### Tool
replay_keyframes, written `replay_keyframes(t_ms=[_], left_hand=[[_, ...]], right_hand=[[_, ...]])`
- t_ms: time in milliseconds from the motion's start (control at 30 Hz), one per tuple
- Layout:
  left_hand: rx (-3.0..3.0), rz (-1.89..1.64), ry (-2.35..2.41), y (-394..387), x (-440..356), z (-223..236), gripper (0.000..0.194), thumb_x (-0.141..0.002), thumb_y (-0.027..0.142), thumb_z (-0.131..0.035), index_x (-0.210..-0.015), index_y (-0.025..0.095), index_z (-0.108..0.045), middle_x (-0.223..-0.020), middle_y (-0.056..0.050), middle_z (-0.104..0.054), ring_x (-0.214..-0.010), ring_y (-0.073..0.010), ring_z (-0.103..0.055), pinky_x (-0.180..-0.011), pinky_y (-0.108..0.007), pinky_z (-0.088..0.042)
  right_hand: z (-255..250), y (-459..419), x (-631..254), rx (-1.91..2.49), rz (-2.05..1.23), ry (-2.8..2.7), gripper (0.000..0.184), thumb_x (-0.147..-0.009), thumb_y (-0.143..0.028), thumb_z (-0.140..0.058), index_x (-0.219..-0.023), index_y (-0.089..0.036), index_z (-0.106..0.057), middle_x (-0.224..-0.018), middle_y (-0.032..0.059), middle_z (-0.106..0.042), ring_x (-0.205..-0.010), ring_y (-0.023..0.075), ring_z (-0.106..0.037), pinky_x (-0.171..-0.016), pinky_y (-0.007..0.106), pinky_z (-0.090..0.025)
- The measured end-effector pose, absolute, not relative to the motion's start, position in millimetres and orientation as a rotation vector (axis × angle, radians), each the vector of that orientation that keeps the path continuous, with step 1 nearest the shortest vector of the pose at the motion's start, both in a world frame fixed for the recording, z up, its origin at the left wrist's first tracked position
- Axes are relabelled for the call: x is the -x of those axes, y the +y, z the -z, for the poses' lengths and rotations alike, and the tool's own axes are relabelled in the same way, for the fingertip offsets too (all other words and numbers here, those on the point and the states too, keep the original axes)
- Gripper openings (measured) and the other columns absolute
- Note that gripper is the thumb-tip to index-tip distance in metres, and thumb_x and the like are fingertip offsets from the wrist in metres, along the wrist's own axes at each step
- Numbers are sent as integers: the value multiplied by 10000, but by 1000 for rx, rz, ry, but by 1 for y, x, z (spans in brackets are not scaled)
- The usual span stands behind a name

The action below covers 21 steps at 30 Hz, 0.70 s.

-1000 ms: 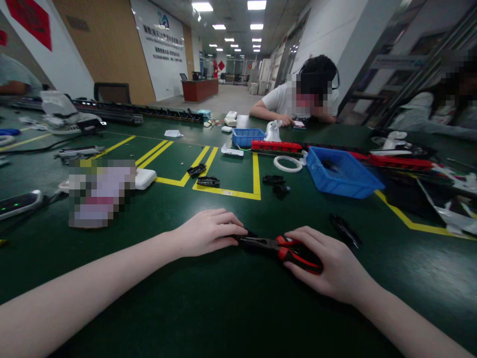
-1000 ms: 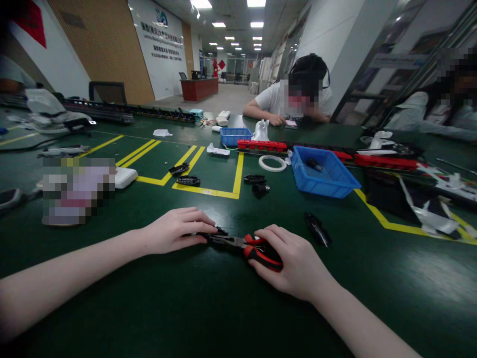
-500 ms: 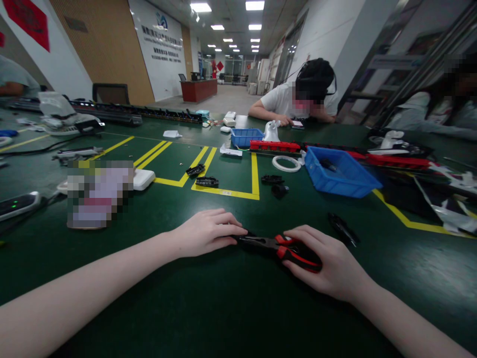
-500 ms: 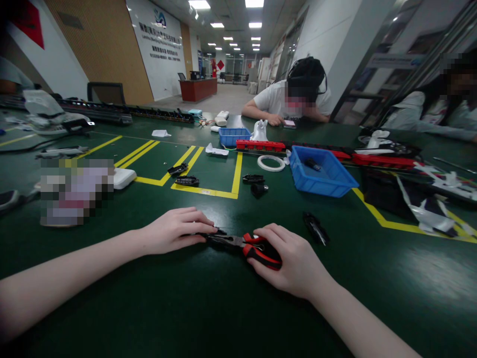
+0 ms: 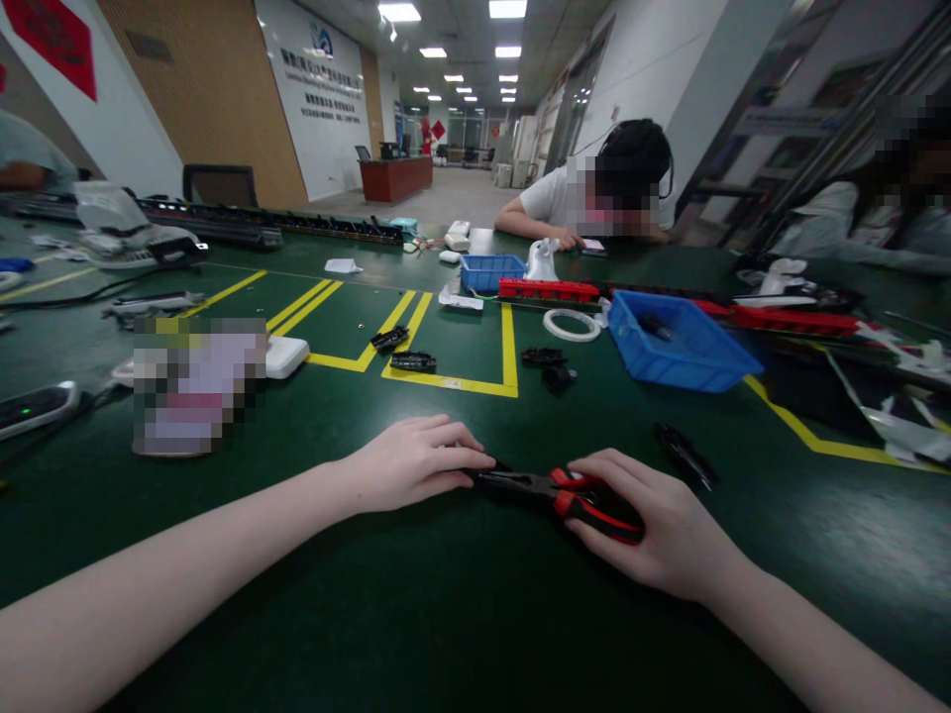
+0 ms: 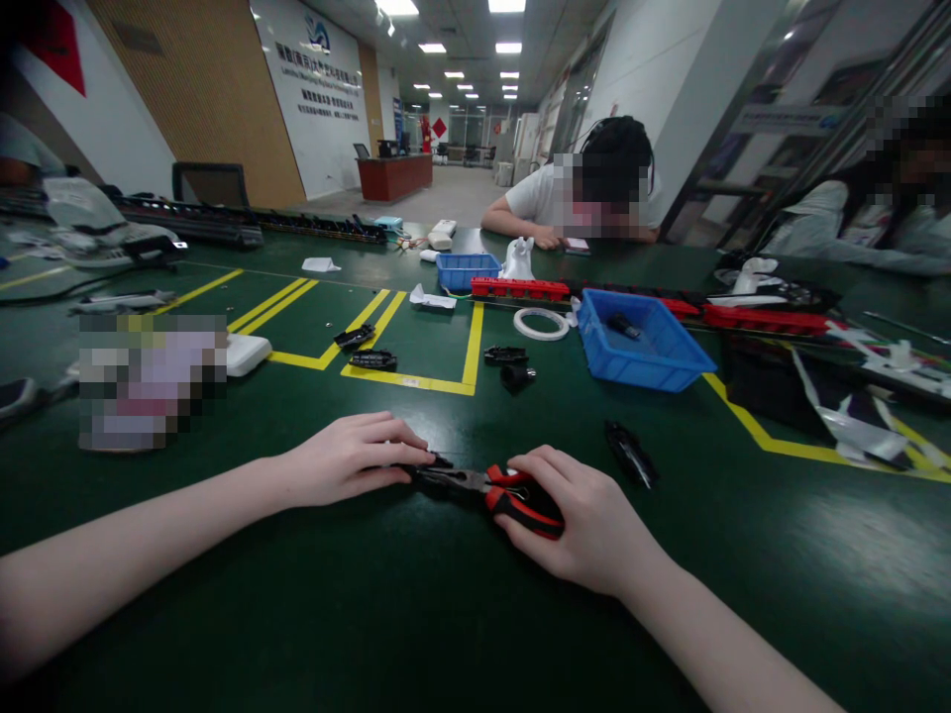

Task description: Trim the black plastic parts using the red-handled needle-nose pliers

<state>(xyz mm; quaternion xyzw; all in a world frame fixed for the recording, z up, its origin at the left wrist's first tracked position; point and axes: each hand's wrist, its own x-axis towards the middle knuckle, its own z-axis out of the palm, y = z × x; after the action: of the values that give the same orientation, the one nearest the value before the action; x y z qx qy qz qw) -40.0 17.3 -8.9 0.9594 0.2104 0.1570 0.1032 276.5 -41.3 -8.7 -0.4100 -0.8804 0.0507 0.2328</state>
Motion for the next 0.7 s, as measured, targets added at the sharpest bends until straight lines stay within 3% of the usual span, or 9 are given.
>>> replay_keyframes(t_ms=[700], left_hand=[[-2815,-472,626,16,40,6,316,-998,267,-524,-1311,239,-562,-1208,-66,-614,-1037,-206,-587,-830,-339,-507]], right_hand=[[8,-40,-277,1163,-120,-2459,388,-838,-379,-645,-1184,-217,-577,-1103,91,-682,-904,211,-687,-762,339,-580]])
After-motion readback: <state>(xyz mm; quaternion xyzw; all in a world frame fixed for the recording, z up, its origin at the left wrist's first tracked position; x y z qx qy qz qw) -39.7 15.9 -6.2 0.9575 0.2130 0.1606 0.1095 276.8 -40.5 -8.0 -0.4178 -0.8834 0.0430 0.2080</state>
